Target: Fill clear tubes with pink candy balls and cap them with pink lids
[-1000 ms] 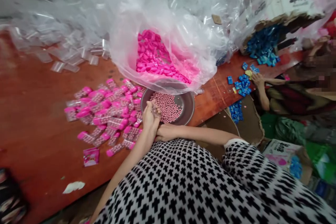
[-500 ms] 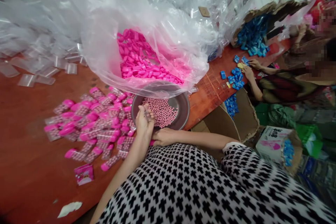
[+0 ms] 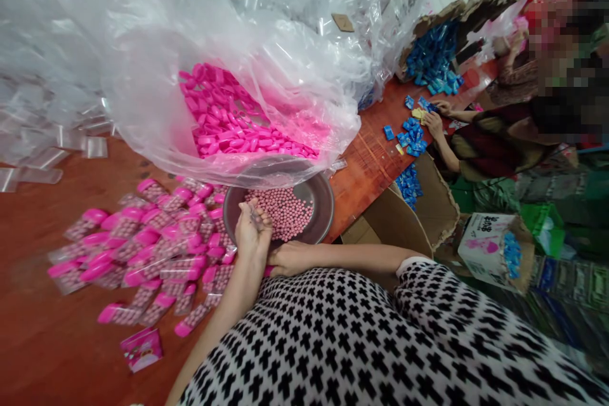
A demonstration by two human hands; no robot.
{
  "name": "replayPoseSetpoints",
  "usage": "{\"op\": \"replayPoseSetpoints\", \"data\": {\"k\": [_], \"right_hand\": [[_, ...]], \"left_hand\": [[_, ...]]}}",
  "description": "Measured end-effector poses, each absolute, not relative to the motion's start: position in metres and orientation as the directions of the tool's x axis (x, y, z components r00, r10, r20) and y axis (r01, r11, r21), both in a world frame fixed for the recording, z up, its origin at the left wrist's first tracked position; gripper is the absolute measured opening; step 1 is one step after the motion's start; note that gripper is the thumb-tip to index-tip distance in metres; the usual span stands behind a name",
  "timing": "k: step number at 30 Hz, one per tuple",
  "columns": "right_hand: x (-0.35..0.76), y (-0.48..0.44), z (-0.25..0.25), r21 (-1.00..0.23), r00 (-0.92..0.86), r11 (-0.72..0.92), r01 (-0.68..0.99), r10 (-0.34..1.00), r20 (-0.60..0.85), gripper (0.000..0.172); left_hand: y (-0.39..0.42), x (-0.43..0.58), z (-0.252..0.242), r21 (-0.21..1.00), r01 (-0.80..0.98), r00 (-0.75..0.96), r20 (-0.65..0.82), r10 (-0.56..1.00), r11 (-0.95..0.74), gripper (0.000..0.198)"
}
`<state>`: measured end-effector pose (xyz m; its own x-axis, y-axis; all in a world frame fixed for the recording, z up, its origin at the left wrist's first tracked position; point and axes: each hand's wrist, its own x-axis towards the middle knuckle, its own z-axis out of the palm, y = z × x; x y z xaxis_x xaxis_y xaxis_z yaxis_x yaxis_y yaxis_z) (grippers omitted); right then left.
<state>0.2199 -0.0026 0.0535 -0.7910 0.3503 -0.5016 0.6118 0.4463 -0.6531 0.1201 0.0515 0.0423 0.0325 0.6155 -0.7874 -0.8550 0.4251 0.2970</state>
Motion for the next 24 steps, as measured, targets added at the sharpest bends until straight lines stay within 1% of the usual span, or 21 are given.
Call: {"op": "replayPoseSetpoints", "data": {"k": [2,6,10,12,15,18,20,22,24], "right_hand": [[0.22,-0.003,0.054,-0.655,-0.789,0.441,0.614,0.365,-0.495,0.03],[0.221,-0.003,0.057,-0.637,-0.761,0.418,0.648,0.367,-0.534,0.031],[0.224,-0.005,0.056,-0.66,-0.764,0.388,0.643,0.387,-0.516,0.029],[0.226,-0.007,0.055,-0.659,-0.744,0.358,0.661,0.424,-0.516,0.027],[0.233,-0.006,0.05,-0.645,-0.667,0.273,0.714,0.544,-0.509,0.023],[0.243,0.001,0.04,-0.593,-0.52,0.146,0.792,0.671,-0.529,0.02],[0.25,0.007,0.033,-0.526,-0.417,0.082,0.846,0.718,-0.557,0.021],[0.257,0.011,0.026,-0.455,-0.348,0.062,0.888,0.738,-0.578,0.025],[0.263,0.013,0.021,-0.4,-0.32,0.077,0.913,0.744,-0.586,0.027]], "left_hand": [[0.051,0.119,0.042,0.303,-0.847,0.033,-0.789,0.614,0.436,0.028],[0.051,0.118,0.042,0.33,-0.831,0.022,-0.785,0.62,0.448,0.032],[0.049,0.118,0.039,0.349,-0.824,0.029,-0.762,0.647,0.447,0.034],[0.047,0.117,0.039,0.36,-0.817,0.028,-0.755,0.655,0.45,0.037],[0.043,0.116,0.039,0.374,-0.814,0.02,-0.746,0.665,0.444,0.04],[0.04,0.114,0.041,0.378,-0.809,0.021,-0.746,0.665,0.45,0.043],[0.038,0.113,0.042,0.382,-0.799,0.021,-0.754,0.657,0.465,0.046],[0.037,0.111,0.042,0.395,-0.784,0.015,-0.759,0.651,0.478,0.048],[0.035,0.108,0.041,0.413,-0.77,0.004,-0.759,0.651,0.486,0.05]]}}
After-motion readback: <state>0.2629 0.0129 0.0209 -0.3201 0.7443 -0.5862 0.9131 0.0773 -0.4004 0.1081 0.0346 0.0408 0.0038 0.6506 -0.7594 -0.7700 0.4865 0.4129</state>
